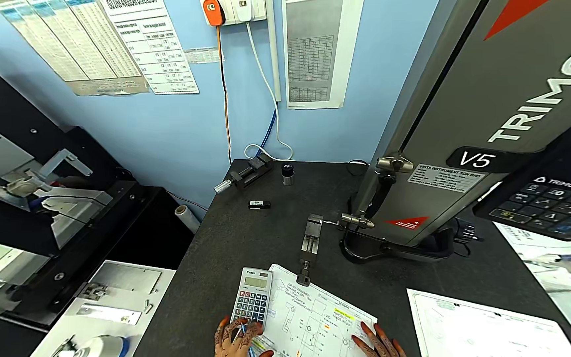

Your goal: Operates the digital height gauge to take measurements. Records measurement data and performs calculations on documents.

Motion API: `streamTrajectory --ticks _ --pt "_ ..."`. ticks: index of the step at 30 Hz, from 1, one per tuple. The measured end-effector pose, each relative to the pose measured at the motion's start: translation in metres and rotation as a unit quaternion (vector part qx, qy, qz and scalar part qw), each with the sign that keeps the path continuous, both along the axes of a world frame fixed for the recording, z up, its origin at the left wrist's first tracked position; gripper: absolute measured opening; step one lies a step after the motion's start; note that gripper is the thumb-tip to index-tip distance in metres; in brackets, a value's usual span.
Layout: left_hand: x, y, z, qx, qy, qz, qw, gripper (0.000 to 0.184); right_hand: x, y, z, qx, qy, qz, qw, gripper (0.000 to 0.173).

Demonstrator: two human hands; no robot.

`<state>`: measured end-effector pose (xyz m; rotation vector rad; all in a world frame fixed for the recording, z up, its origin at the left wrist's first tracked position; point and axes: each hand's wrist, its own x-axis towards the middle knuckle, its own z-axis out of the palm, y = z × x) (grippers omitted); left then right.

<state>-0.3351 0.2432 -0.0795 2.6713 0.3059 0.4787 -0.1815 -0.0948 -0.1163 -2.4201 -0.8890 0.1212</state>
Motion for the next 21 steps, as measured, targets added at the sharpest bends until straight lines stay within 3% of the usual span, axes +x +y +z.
streamTrajectory --ticks 3,8,16,21 --pt "0.008 0.003 0.003 -0.024 -0.025 0.037 0.999 0.05 -0.001 0.001 0.005 -0.003 0.005 -0.002 1.0 0.051" --pt "0.024 0.021 -0.004 -0.102 0.031 0.096 0.99 0.069 -0.001 0.001 0.005 0.004 0.003 -0.001 1.0 0.051" --pt "0.02 0.026 -0.004 -0.04 0.033 0.095 0.994 0.065 -0.003 0.001 0.0 0.006 -0.002 -0.01 1.0 0.049" --pt "0.021 0.024 0.004 -0.056 0.053 0.11 0.991 0.064 -0.004 0.001 -0.001 0.002 -0.005 -0.013 1.0 0.049"
